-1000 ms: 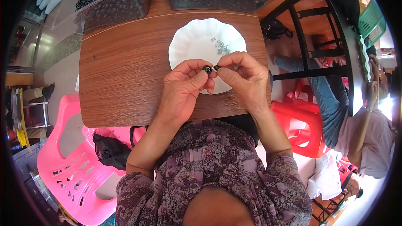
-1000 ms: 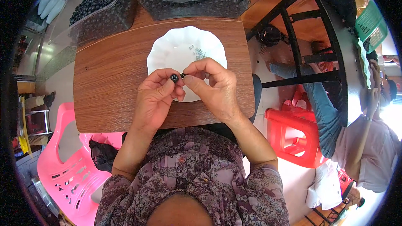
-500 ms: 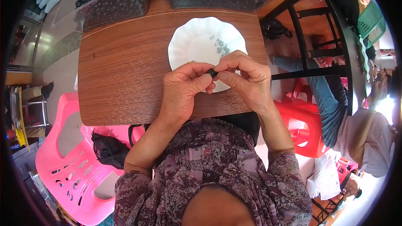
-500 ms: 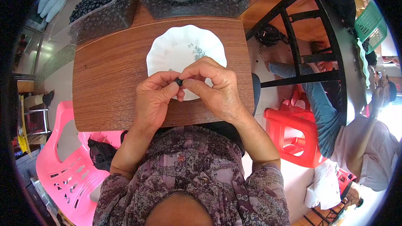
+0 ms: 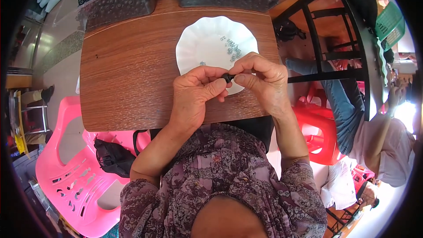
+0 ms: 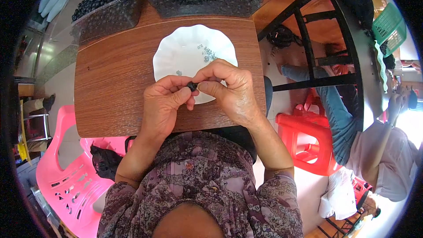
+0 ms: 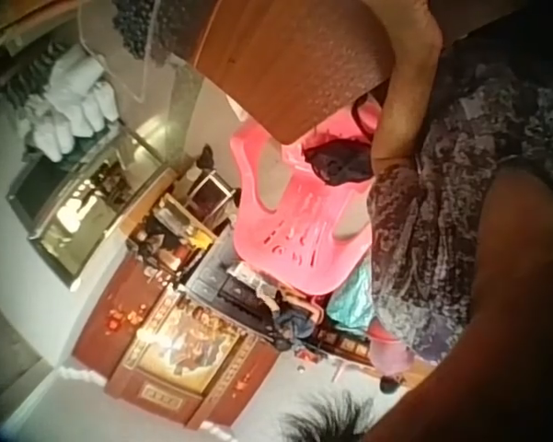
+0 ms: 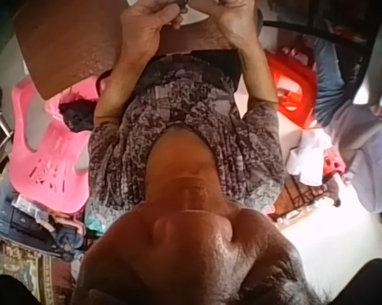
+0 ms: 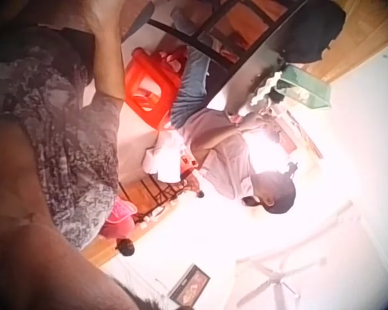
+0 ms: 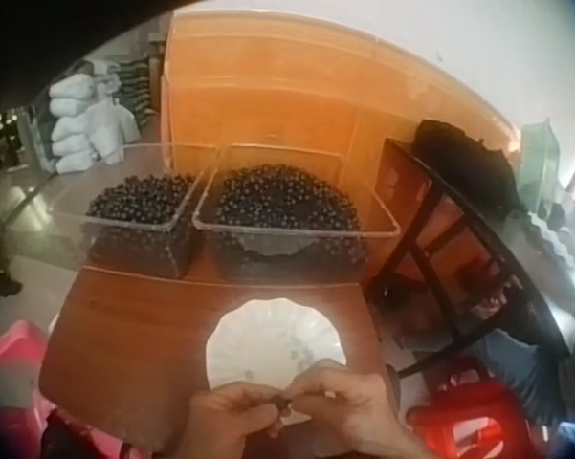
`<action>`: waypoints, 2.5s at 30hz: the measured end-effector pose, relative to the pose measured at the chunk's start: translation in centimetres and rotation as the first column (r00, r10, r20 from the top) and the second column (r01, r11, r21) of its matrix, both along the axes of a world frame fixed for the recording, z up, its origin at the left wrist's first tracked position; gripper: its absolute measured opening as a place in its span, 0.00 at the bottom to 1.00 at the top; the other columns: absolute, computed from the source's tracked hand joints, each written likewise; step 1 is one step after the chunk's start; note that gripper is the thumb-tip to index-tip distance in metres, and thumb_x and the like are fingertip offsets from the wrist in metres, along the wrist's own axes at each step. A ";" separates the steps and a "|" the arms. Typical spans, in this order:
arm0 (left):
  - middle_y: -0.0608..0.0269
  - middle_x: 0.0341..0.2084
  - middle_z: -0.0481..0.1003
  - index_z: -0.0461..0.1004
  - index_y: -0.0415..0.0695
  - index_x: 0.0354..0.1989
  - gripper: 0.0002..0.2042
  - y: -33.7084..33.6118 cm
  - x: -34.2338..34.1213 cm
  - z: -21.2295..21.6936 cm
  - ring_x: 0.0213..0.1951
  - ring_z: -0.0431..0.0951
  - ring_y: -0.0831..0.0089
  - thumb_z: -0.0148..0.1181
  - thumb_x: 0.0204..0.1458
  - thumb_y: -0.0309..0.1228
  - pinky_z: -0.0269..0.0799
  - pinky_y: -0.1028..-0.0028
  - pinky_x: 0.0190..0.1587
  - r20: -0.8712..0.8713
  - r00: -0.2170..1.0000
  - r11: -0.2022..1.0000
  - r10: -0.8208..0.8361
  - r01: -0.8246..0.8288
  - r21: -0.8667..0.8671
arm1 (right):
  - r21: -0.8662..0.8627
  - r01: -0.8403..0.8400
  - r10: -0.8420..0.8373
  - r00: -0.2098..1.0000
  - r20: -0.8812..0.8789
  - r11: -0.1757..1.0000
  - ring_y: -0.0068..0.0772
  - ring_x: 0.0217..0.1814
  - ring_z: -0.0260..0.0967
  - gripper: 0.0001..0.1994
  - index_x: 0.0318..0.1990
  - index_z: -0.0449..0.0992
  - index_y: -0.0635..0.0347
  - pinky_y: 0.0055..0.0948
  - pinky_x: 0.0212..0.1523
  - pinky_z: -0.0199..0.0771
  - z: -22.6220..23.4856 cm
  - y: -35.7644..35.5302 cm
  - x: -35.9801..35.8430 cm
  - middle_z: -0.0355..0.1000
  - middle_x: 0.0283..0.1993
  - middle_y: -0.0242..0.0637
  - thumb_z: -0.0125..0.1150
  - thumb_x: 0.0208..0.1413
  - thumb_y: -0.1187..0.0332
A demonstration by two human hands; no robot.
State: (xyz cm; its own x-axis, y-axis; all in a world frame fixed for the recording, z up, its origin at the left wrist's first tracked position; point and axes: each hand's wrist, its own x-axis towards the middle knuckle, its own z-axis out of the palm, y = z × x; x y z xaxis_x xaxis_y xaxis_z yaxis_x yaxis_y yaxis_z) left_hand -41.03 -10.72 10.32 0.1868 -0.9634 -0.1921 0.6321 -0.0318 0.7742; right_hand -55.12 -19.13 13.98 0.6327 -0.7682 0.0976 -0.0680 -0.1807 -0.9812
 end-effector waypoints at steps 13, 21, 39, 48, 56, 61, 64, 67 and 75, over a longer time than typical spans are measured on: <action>0.57 0.27 0.76 0.73 0.32 0.37 0.08 0.0 -0.7 -0.5 0.26 0.74 0.77 0.58 0.49 0.21 0.70 0.80 0.28 -0.034 0.999 0.999 0.010 -0.009 0.030 | 0.087 0.038 -0.033 0.998 -0.058 0.995 0.22 0.35 0.68 0.09 0.32 0.77 0.69 0.18 0.38 0.68 0.1 0.1 -0.2 0.71 0.31 0.33 0.56 0.43 0.87; 0.56 0.28 0.76 0.72 0.32 0.39 0.09 -0.5 -0.7 -0.7 0.26 0.75 0.74 0.57 0.50 0.21 0.70 0.77 0.29 -0.213 0.977 0.996 -0.030 0.049 0.080 | -0.055 0.108 -0.106 0.994 0.040 0.993 0.23 0.40 0.66 0.14 0.38 0.77 0.67 0.20 0.39 0.68 -1.1 1.2 -0.3 0.69 0.36 0.35 0.61 0.40 0.87; 0.59 0.32 0.75 0.73 0.32 0.37 0.07 -0.5 -1.5 0.6 0.34 0.75 0.74 0.54 0.50 0.21 0.70 0.77 0.41 -0.336 0.941 0.993 0.037 0.002 0.115 | -0.808 0.207 -0.311 0.950 0.031 0.552 0.40 0.32 0.66 0.18 0.37 0.72 0.69 0.31 0.32 0.66 -2.5 2.2 0.8 0.69 0.35 0.43 0.60 0.31 0.84; 0.59 0.31 0.75 0.74 0.32 0.34 0.06 -0.6 -1.7 0.7 0.34 0.75 0.74 0.55 0.50 0.21 0.70 0.76 0.43 -0.325 0.944 0.995 0.051 -0.021 0.096 | -0.851 0.194 -0.271 0.960 0.064 0.488 0.39 0.31 0.67 0.15 0.35 0.73 0.68 0.30 0.30 0.67 -2.5 1.4 0.8 0.71 0.33 0.42 0.60 0.34 0.84; 0.58 0.30 0.75 0.72 0.30 0.35 0.08 -0.8 -1.5 1.3 0.35 0.76 0.73 0.51 0.54 0.25 0.70 0.75 0.44 -0.260 0.965 0.997 0.048 -0.031 0.070 | -0.774 0.242 -0.236 0.964 0.123 0.586 0.38 0.29 0.65 0.18 0.34 0.73 0.68 0.29 0.30 0.67 -3.0 0.7 1.1 0.70 0.31 0.42 0.61 0.27 0.85; 0.59 0.30 0.75 0.72 0.30 0.36 0.10 -0.6 -1.3 1.3 0.35 0.76 0.73 0.50 0.56 0.27 0.70 0.76 0.43 -0.197 0.978 0.997 0.065 -0.053 0.061 | -0.625 0.307 -0.266 0.950 0.162 0.718 0.37 0.30 0.65 0.17 0.35 0.74 0.66 0.28 0.30 0.68 -3.5 1.3 1.3 0.71 0.33 0.41 0.64 0.30 0.85; 0.59 0.30 0.75 0.72 0.31 0.36 0.10 -0.4 -1.2 1.3 0.33 0.76 0.75 0.51 0.56 0.28 0.69 0.77 0.42 -0.152 0.986 0.996 0.072 -0.065 0.055 | -0.521 0.290 -0.255 0.957 0.140 0.803 0.30 0.36 0.65 0.17 0.37 0.74 0.67 0.24 0.35 0.67 -3.4 1.9 1.2 0.70 0.38 0.39 0.62 0.35 0.86; 0.60 0.30 0.75 0.73 0.31 0.36 0.11 -0.3 -1.1 1.2 0.32 0.75 0.76 0.51 0.56 0.29 0.69 0.78 0.40 -0.125 0.990 0.996 0.072 -0.066 0.054 | -0.479 0.254 -0.220 0.967 0.126 0.841 0.28 0.36 0.64 0.17 0.39 0.74 0.67 0.23 0.36 0.67 -2.9 2.1 1.3 0.69 0.38 0.38 0.62 0.37 0.86; 0.62 0.28 0.75 0.73 0.32 0.34 0.11 -0.4 -0.9 1.5 0.31 0.74 0.77 0.53 0.56 0.30 0.68 0.79 0.39 -0.144 0.986 0.994 0.080 -0.067 0.089 | -0.496 0.262 -0.248 0.964 0.094 0.828 0.30 0.34 0.65 0.16 0.37 0.74 0.67 0.24 0.36 0.67 -2.9 1.9 1.8 0.70 0.37 0.39 0.61 0.35 0.85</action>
State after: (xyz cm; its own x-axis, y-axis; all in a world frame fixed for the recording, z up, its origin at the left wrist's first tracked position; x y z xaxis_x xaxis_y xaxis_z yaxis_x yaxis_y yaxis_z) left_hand -41.94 -11.12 11.81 0.2202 -0.9276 -0.3019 0.7418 -0.0417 0.6693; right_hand -53.37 -17.25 11.08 0.4133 -0.7443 0.5246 -0.1574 -0.6258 -0.7639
